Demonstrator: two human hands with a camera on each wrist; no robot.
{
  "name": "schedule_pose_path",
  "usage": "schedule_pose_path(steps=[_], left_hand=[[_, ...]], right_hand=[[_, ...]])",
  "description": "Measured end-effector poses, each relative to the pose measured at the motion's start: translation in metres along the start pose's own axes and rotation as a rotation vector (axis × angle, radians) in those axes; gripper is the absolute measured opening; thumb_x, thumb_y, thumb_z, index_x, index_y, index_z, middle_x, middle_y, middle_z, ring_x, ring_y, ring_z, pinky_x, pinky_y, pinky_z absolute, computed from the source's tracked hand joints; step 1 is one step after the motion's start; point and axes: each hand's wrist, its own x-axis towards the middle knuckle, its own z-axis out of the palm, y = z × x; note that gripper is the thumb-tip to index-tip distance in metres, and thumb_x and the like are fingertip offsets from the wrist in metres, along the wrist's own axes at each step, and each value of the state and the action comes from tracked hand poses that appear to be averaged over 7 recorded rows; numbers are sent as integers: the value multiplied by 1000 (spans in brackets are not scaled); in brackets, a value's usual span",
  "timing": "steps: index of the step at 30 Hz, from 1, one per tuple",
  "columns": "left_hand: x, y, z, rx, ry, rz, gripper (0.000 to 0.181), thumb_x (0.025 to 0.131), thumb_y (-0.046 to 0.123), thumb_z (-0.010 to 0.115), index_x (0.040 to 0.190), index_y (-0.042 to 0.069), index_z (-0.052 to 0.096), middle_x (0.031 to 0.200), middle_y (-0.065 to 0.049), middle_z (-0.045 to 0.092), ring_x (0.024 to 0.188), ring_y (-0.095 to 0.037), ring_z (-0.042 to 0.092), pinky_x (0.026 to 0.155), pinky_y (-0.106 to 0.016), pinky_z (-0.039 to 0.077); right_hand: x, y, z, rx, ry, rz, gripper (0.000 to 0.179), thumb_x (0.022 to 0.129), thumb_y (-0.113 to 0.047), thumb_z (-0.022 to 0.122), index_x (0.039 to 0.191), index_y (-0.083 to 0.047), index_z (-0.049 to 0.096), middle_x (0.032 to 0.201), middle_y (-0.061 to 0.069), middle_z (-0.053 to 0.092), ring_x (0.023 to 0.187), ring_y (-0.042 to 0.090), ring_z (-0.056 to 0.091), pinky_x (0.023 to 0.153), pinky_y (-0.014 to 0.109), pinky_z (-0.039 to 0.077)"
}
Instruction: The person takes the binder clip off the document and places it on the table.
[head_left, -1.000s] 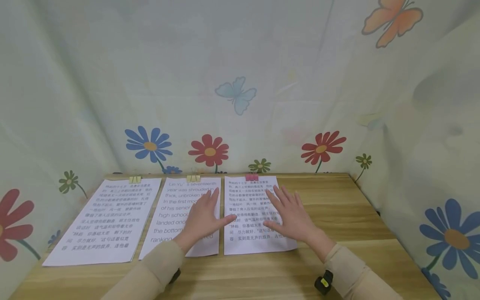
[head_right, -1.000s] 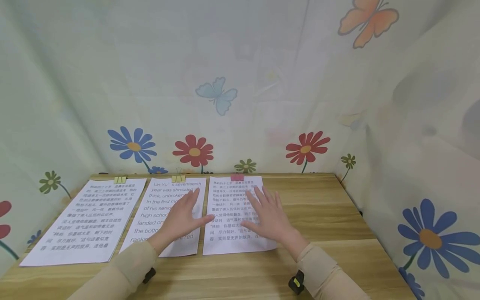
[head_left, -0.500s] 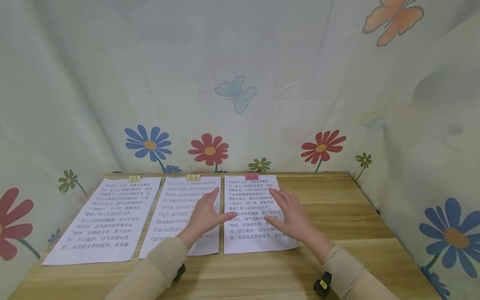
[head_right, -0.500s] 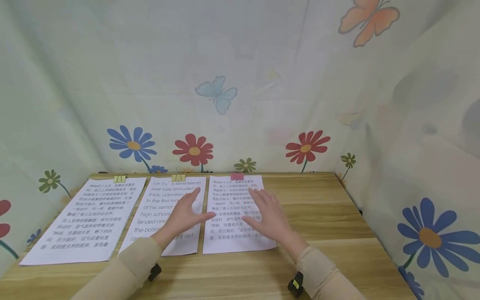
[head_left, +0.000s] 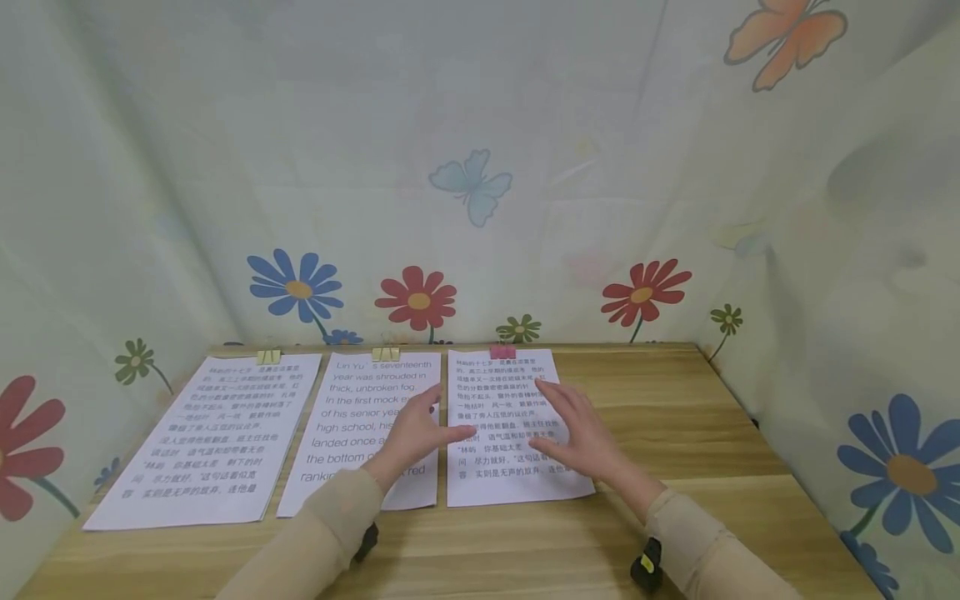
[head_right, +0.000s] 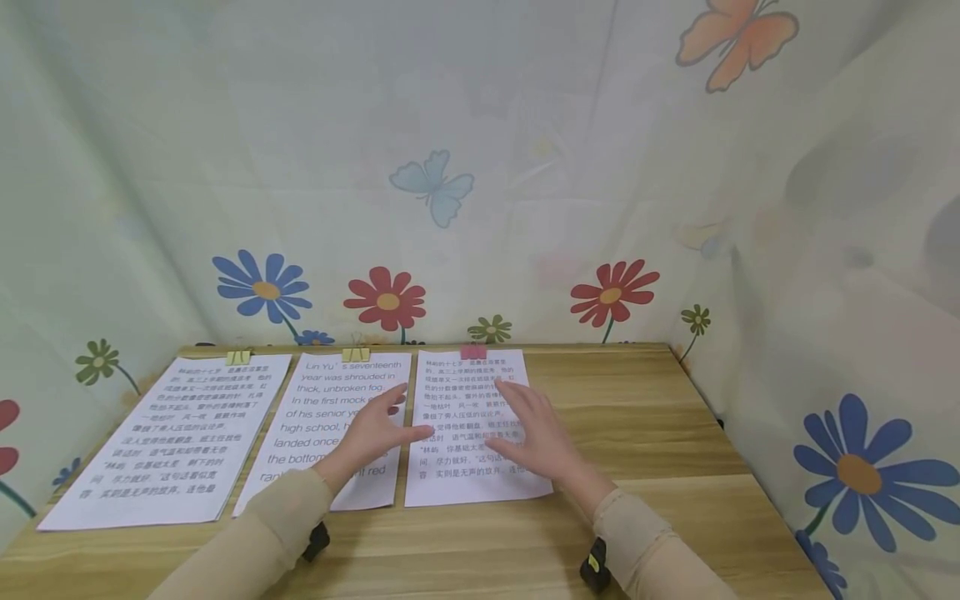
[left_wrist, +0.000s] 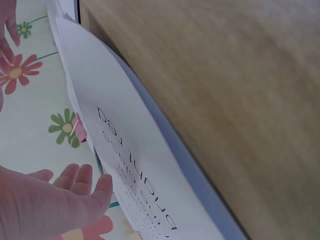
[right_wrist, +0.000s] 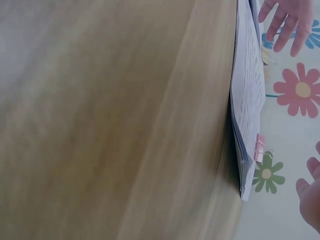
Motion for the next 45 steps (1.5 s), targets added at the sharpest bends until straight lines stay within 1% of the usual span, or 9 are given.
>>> schedule_pose_path(steps=[4, 8, 12, 15, 23, 30, 36, 40, 45], left_hand=[[6, -3, 0, -37, -23, -23, 99, 73, 37, 88, 152, 5, 37, 149, -15, 46, 131, -38, 48, 105, -48, 43], [11, -7, 0, -57, -48, -53, 99, 74, 36, 88, 153, 6, 35, 148, -15, 46, 131, -36, 48, 106, -46, 43], [15, -9, 1, -59, -61, -73, 99, 73, 37, 88, 152, 6, 36, 147, -15, 48, 130, -35, 49, 105, -46, 43], [17, -10, 1, -57, -60, -72, 99, 73, 37, 88, 152, 6, 37, 145, -16, 49, 129, -35, 50, 105, -47, 43], [23, -15, 4, -44, -65, -80, 98, 73, 33, 88, 152, 5, 37, 142, -16, 52, 128, -34, 51, 105, -47, 43], [28, -17, 6, -52, -69, -109, 96, 74, 33, 88, 152, 7, 38, 133, -15, 58, 122, -32, 55, 103, -46, 44], [31, -16, 6, -28, -71, -104, 95, 74, 31, 88, 151, 6, 38, 126, -14, 61, 115, -30, 58, 102, -46, 45], [34, -15, 8, -8, -65, -94, 91, 75, 25, 87, 150, 6, 40, 119, -12, 63, 107, -26, 60, 100, -43, 46], [38, -16, 11, 36, -59, -83, 89, 75, 18, 87, 150, 5, 40, 106, -8, 64, 93, -21, 61, 90, -39, 50]], right_hand=[[2, 8, -1, 6, -20, -39, 89, 84, -35, 79, 156, -16, 30, 153, 11, 37, 137, 35, 34, 109, 59, 34], [3, 15, -3, -7, -37, -66, 91, 83, -37, 80, 157, -19, 29, 155, 10, 34, 138, 33, 33, 108, 59, 34], [5, 22, -6, -51, -58, -85, 90, 83, -38, 81, 156, -17, 32, 155, 9, 34, 139, 32, 32, 112, 57, 30], [6, 26, -9, -96, -66, -103, 89, 82, -38, 81, 155, -15, 34, 155, 9, 35, 140, 32, 33, 113, 55, 29], [7, 39, -11, -175, -68, -145, 89, 81, -40, 81, 154, -14, 36, 154, 10, 37, 138, 31, 35, 112, 54, 31], [6, 47, -11, -198, -80, -148, 90, 81, -43, 81, 153, -14, 37, 153, 11, 38, 139, 30, 36, 112, 54, 32], [4, 50, -11, -207, -85, -142, 89, 81, -44, 80, 153, -14, 38, 153, 9, 38, 139, 29, 35, 112, 54, 32], [5, 50, -11, -192, -79, -137, 89, 81, -41, 81, 153, -13, 38, 154, 9, 38, 139, 28, 35, 112, 53, 32], [7, 46, -10, -163, -45, -120, 89, 82, -34, 82, 154, -14, 35, 153, 9, 39, 138, 29, 37, 112, 53, 32]])
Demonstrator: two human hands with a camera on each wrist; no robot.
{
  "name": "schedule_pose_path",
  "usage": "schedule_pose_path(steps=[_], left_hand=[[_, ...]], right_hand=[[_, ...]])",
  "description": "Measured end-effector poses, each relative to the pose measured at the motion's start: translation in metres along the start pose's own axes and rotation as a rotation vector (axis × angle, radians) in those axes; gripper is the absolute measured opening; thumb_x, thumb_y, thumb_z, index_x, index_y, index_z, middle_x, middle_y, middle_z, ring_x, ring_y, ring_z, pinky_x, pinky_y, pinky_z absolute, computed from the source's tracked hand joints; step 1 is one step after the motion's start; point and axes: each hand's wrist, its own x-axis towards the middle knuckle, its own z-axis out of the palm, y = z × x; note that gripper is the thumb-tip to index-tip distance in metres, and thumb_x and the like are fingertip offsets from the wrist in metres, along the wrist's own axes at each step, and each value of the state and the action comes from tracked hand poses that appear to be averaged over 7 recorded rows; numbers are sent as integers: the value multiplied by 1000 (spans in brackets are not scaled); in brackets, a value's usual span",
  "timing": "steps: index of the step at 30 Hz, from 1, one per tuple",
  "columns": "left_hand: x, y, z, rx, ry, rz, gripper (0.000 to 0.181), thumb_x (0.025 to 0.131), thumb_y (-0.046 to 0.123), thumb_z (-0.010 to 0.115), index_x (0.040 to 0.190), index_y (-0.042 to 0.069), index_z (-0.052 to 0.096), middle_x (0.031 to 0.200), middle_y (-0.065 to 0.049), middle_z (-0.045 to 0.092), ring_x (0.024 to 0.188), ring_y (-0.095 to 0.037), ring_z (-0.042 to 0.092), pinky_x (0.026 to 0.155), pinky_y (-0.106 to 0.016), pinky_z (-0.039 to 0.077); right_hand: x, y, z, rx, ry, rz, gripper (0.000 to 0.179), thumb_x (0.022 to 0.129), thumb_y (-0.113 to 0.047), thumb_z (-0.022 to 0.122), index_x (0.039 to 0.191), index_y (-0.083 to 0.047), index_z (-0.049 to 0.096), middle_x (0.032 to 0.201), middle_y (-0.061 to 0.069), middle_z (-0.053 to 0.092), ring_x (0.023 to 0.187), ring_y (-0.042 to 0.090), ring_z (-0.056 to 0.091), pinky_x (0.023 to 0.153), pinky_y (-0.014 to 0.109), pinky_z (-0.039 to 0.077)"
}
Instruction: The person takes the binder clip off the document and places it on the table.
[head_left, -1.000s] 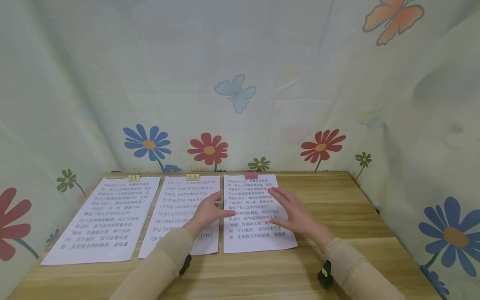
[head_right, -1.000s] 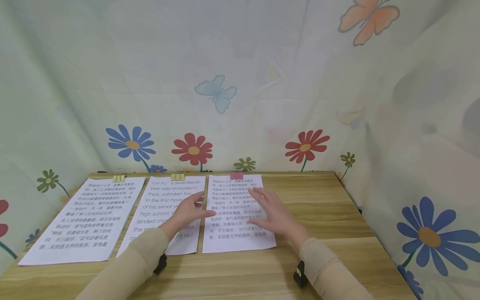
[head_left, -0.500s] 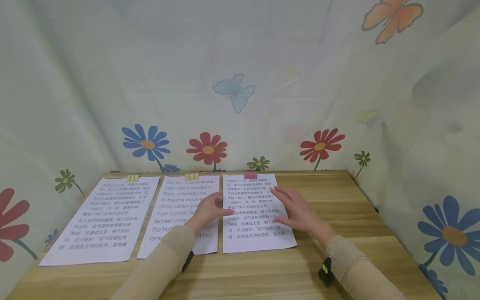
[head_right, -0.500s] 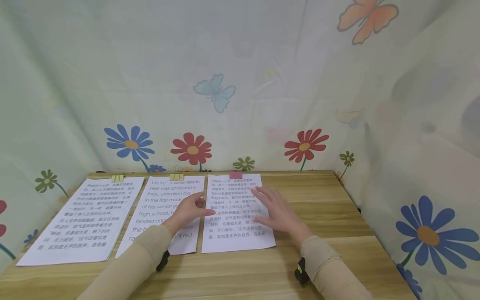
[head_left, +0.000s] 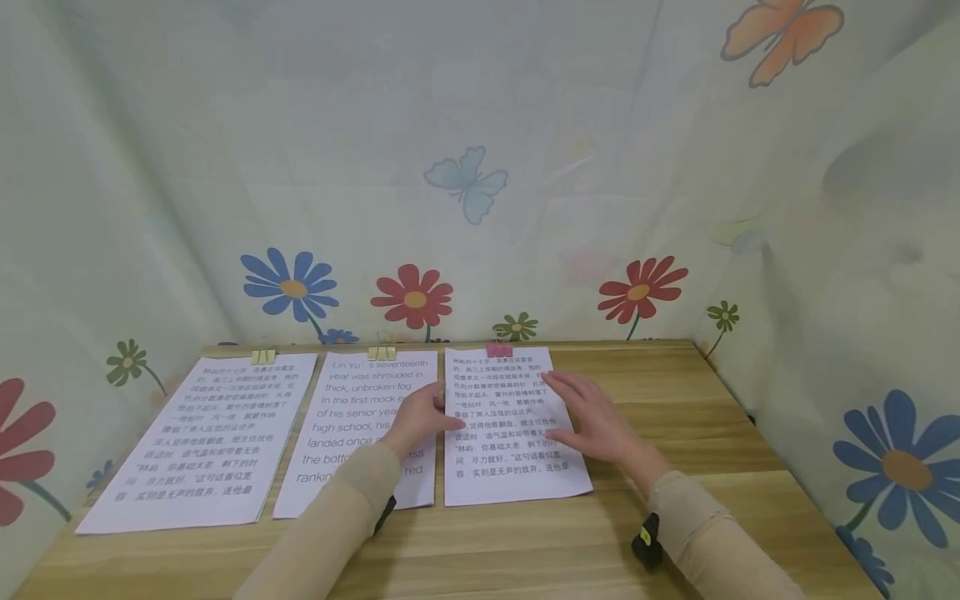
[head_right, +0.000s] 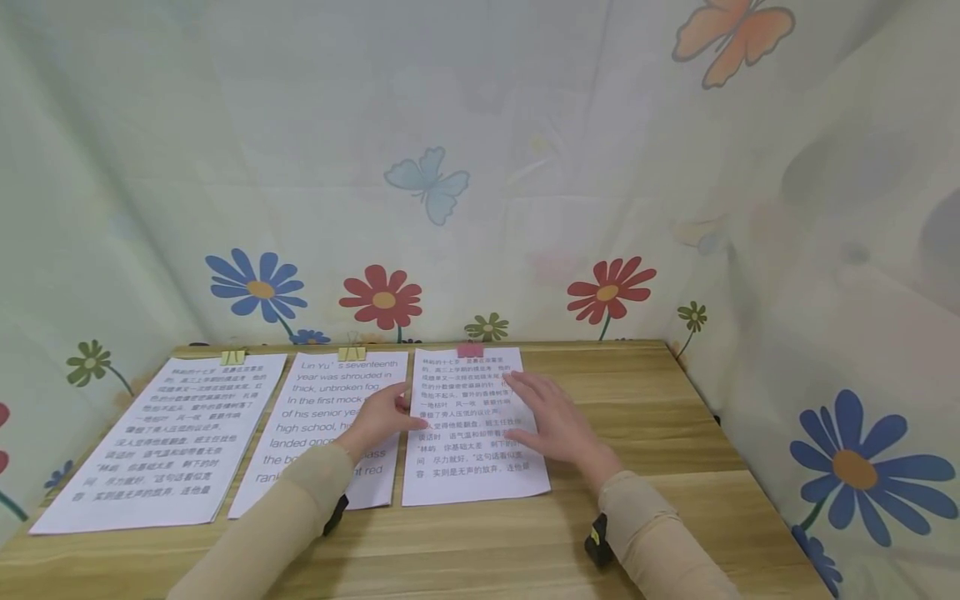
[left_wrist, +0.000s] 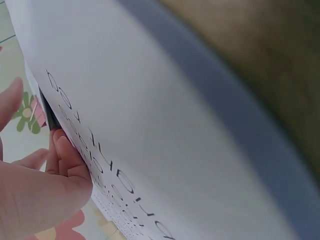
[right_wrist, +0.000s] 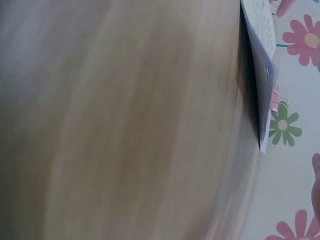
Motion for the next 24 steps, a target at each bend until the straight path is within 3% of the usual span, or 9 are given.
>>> schedule_pose_path(steps=[6, 17, 24], left_hand=[[4, -2, 2, 41, 0, -19, 89, 76, 14, 86, 151, 6, 38, 94, -3, 62, 86, -18, 60, 85, -36, 51], [6, -2, 4, 97, -7, -1, 89, 76, 11, 85, 151, 5, 38, 90, -2, 60, 83, -16, 58, 82, -34, 50], [6, -1, 4, 116, -11, -1, 89, 75, 11, 86, 151, 5, 39, 90, -2, 60, 81, -16, 57, 79, -33, 49]], right_hand=[[5, -4, 0, 69, 43, 45, 86, 83, -29, 81, 154, -11, 34, 150, 13, 42, 134, 32, 39, 110, 53, 34], [15, -8, 1, 179, 109, 99, 80, 84, -21, 81, 151, -8, 40, 145, 15, 48, 131, 36, 43, 108, 56, 36], [21, -7, 3, 226, 108, 183, 76, 86, -24, 79, 151, -13, 41, 147, 12, 48, 134, 33, 42, 110, 54, 33]])
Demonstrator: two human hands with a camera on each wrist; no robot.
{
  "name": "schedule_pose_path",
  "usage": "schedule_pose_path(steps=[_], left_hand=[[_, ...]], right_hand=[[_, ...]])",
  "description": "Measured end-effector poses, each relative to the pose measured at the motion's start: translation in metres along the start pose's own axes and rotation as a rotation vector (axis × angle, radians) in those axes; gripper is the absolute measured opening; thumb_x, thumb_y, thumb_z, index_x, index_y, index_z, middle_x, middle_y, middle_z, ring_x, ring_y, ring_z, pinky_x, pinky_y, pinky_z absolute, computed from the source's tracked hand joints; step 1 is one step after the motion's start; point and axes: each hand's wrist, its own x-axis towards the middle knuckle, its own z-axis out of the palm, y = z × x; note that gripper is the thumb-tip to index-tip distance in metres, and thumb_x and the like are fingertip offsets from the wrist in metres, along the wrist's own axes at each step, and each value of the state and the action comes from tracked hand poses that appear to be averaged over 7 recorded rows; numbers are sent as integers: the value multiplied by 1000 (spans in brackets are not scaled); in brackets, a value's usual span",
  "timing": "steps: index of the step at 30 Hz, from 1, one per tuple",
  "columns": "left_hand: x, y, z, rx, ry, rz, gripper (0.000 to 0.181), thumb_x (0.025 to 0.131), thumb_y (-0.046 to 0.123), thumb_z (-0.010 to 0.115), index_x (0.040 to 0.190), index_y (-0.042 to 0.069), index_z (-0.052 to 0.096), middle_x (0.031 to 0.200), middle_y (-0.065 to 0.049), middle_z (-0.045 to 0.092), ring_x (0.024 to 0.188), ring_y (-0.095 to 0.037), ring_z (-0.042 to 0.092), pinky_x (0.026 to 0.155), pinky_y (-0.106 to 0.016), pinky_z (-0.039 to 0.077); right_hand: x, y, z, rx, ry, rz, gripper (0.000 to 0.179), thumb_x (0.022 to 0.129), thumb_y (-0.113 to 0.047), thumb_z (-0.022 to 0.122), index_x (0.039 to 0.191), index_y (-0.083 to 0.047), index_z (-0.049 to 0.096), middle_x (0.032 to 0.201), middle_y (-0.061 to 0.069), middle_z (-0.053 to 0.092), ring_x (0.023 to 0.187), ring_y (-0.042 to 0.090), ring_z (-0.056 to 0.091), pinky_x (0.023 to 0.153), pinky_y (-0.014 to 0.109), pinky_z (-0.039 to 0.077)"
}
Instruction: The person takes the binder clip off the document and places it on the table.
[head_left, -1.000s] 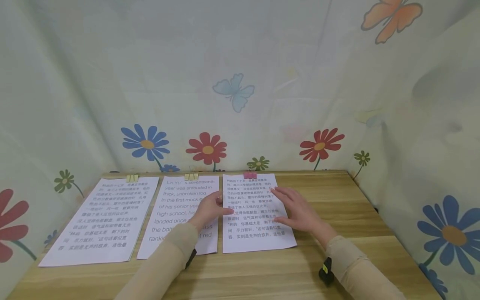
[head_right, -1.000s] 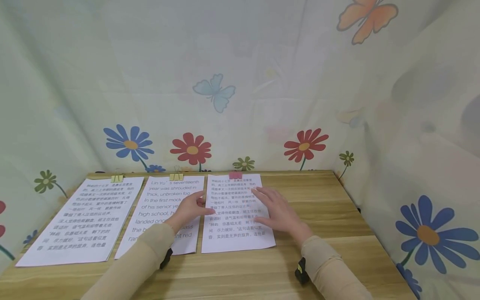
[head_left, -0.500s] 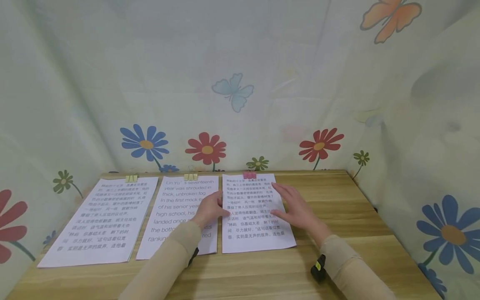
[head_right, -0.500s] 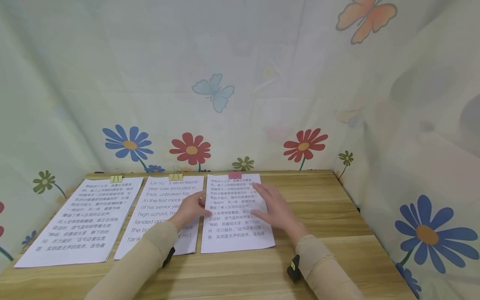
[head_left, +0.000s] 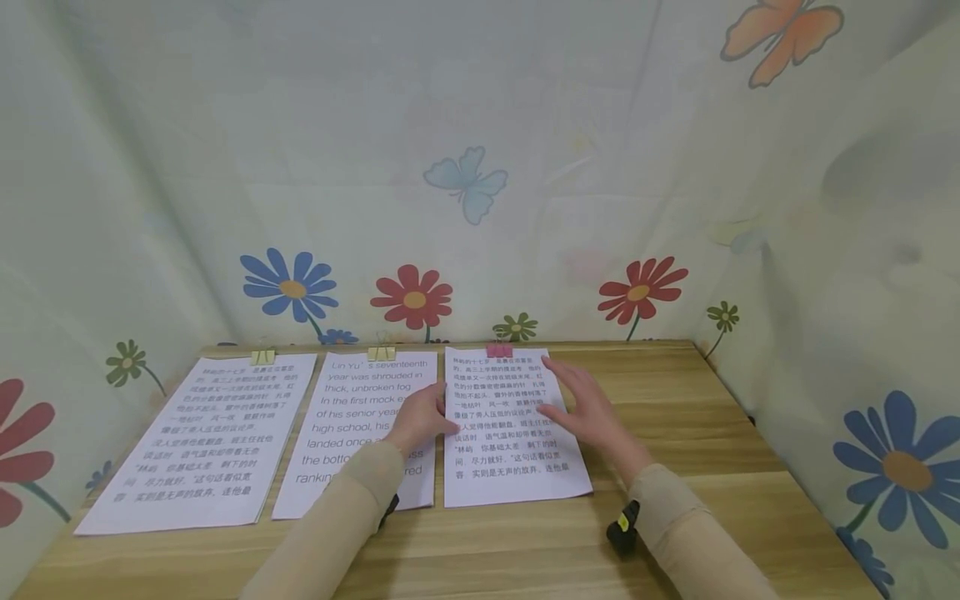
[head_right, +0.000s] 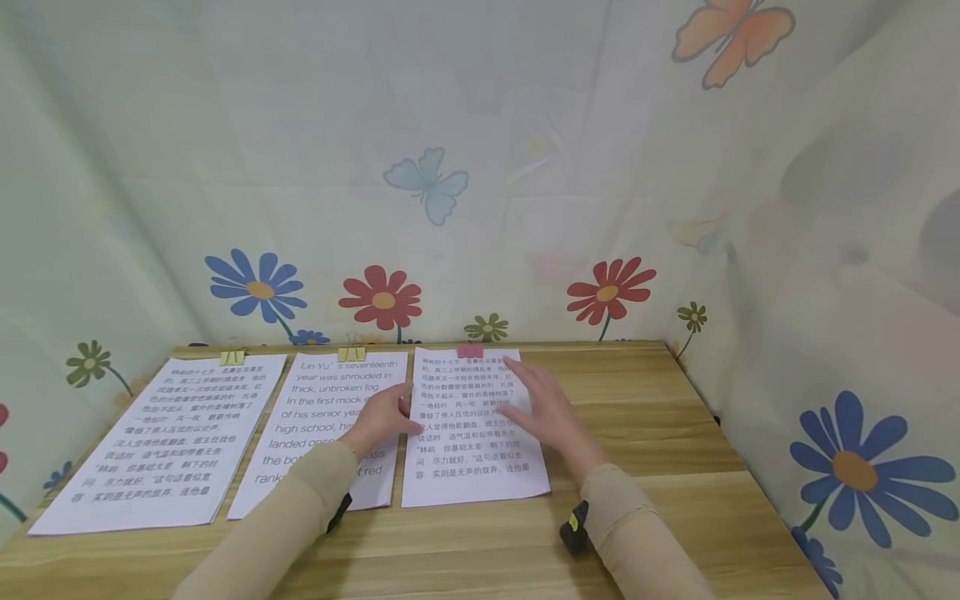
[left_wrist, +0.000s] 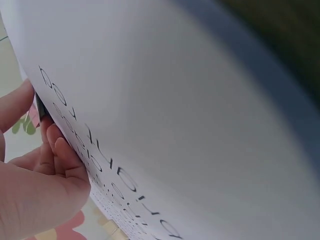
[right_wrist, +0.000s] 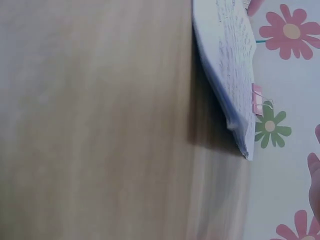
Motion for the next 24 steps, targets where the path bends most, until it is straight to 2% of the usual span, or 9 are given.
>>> schedule_pose_path(steps=[4, 11, 17, 24], left_hand=[[-2, 2, -1, 13, 4, 7, 89, 75, 11, 86, 150, 4, 40, 90, -2, 60, 81, -17, 57, 79, -34, 49], [-4, 4, -3, 4, -1, -20, 89, 75, 11, 85, 151, 7, 38, 92, -2, 61, 85, -17, 58, 82, -36, 50], [-5, 4, -4, -27, 0, -27, 88, 76, 9, 84, 152, 8, 38, 91, -2, 60, 81, -17, 57, 77, -34, 49], [-1, 1, -3, -94, 14, 4, 83, 78, 5, 81, 150, 7, 41, 88, -3, 59, 77, -17, 56, 68, -30, 50]], right_hand=[[3, 0, 2, 3, 21, -2, 76, 86, -24, 79, 151, -15, 41, 146, 11, 49, 134, 33, 43, 110, 55, 34], [7, -1, 5, 22, 40, -16, 76, 86, -22, 80, 151, -15, 42, 145, 11, 50, 133, 33, 43, 109, 56, 34], [9, -2, 8, 36, 37, 6, 75, 86, -22, 79, 151, -16, 42, 147, 10, 48, 135, 32, 41, 111, 55, 32], [15, -5, 10, 54, 41, 41, 75, 86, -22, 79, 151, -17, 42, 146, 8, 49, 136, 31, 41, 111, 55, 31]])
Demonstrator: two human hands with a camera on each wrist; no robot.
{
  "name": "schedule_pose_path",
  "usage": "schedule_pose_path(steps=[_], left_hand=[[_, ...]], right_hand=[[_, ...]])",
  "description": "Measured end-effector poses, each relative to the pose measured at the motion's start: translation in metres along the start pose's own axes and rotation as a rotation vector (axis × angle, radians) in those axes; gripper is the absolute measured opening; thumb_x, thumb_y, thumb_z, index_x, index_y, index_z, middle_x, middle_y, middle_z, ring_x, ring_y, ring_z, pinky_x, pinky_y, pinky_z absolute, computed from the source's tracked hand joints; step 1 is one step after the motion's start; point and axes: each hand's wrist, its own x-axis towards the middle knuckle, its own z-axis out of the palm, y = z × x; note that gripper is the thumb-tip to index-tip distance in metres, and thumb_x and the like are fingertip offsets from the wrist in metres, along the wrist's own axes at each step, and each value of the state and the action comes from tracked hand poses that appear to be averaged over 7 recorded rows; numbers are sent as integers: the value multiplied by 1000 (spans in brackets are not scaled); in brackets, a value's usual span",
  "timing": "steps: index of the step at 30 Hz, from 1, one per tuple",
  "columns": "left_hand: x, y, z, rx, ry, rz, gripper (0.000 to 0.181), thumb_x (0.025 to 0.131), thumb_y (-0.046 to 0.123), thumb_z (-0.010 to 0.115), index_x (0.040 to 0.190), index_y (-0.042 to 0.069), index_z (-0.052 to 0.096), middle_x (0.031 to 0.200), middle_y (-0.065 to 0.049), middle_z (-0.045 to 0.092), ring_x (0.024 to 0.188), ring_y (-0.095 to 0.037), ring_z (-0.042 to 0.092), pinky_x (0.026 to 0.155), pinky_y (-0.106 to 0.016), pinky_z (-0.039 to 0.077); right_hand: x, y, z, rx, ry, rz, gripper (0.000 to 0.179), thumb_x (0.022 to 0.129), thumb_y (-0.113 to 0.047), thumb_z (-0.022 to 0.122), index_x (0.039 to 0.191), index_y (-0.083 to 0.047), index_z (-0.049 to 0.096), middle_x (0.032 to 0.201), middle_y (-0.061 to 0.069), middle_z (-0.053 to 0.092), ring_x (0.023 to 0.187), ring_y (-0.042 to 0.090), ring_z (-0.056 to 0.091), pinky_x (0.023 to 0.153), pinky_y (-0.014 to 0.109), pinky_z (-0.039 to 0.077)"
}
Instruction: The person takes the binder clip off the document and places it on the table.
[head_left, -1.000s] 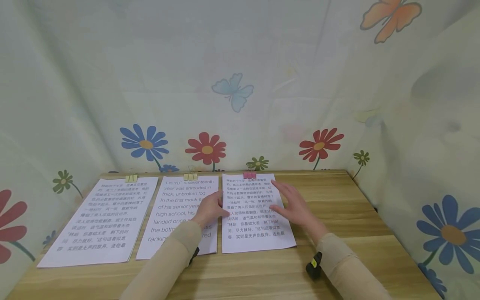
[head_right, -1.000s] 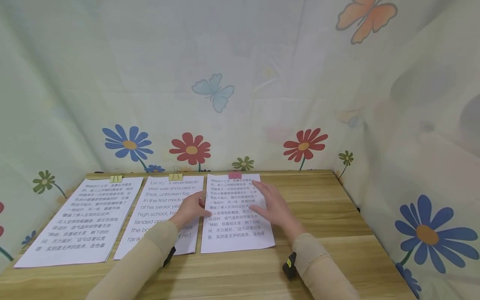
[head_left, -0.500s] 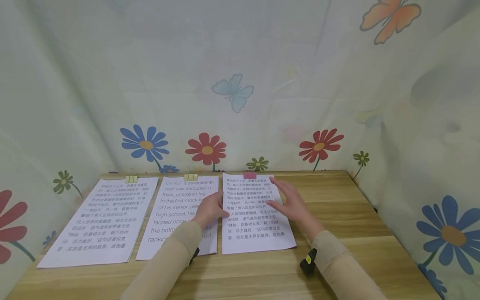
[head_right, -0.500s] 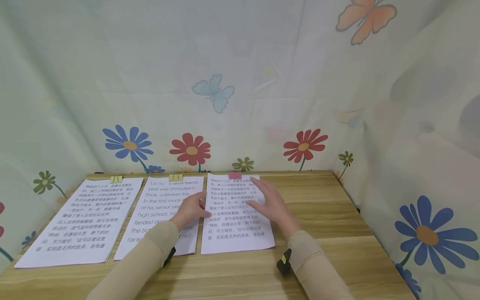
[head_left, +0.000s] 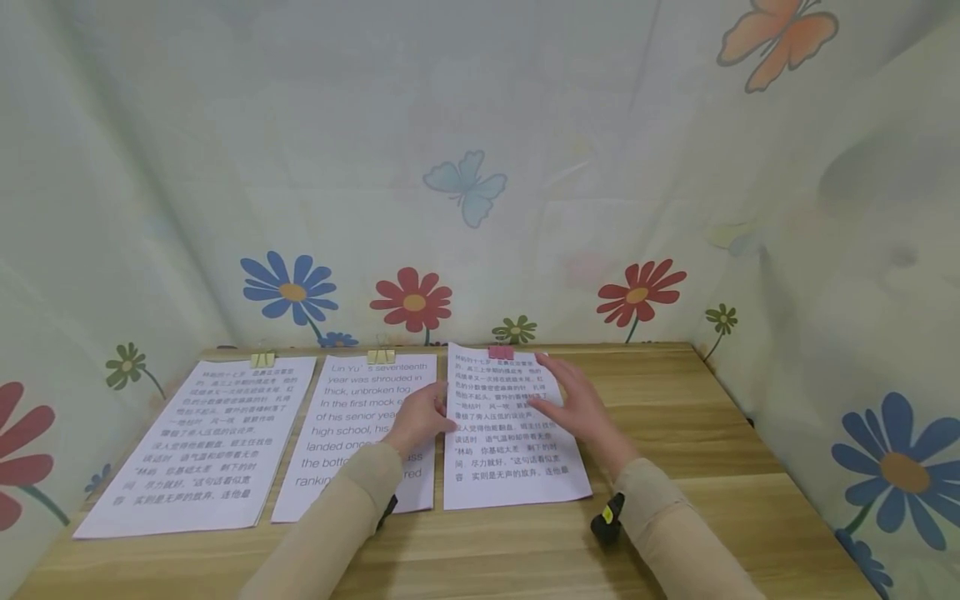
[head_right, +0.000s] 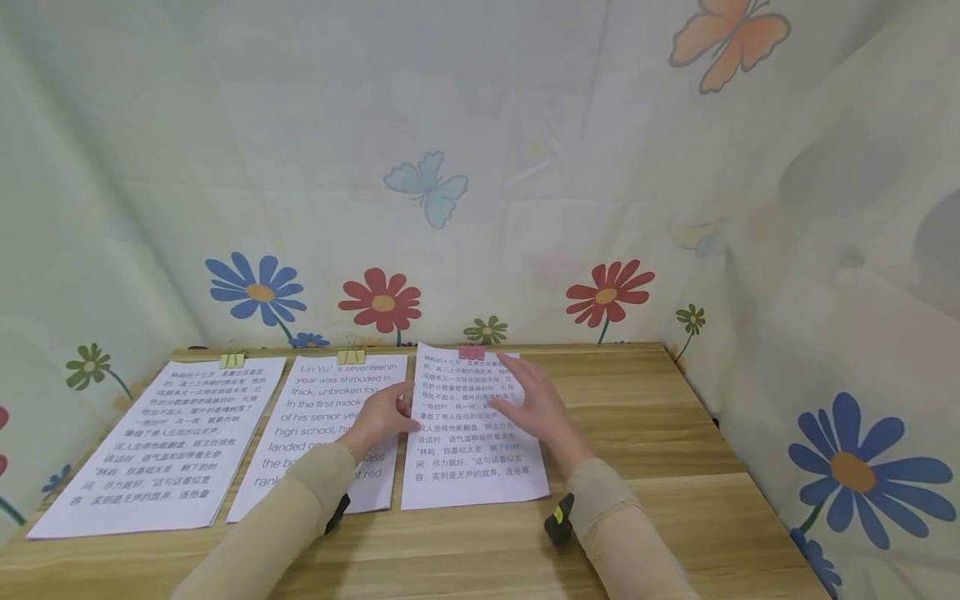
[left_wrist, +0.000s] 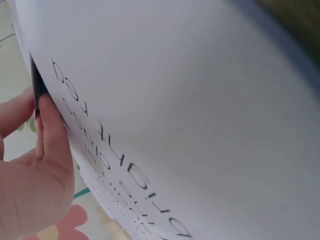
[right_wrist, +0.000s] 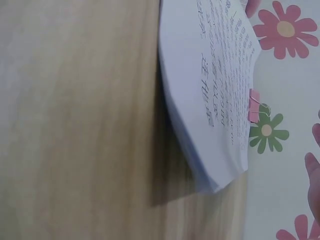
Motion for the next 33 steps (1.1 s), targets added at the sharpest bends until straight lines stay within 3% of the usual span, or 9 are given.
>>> schedule_pose_path(steps=[8, 24, 33], left_hand=[[0, -1, 3, -100, -16, -2, 84, 79, 0, 78, 151, 7, 38, 89, -7, 58, 73, -20, 59, 58, -28, 55], [1, -1, 8, -212, -6, -45, 74, 79, -6, 74, 146, 8, 47, 95, -10, 59, 79, -21, 61, 62, -29, 57], [1, -1, 10, -229, 5, -59, 69, 81, -5, 73, 144, 12, 51, 97, -9, 59, 81, -21, 62, 65, -30, 57]], right_hand=[[13, -1, 3, 1, -6, -24, 77, 86, -20, 79, 152, -14, 40, 149, 11, 46, 136, 34, 41, 111, 56, 32], [31, 0, 9, 69, -37, 90, 74, 89, -25, 76, 152, -17, 40, 153, 10, 41, 140, 34, 36, 112, 57, 30], [39, 9, 11, 101, -28, 68, 70, 89, -24, 75, 151, -15, 42, 153, 10, 41, 141, 32, 36, 114, 52, 28]])
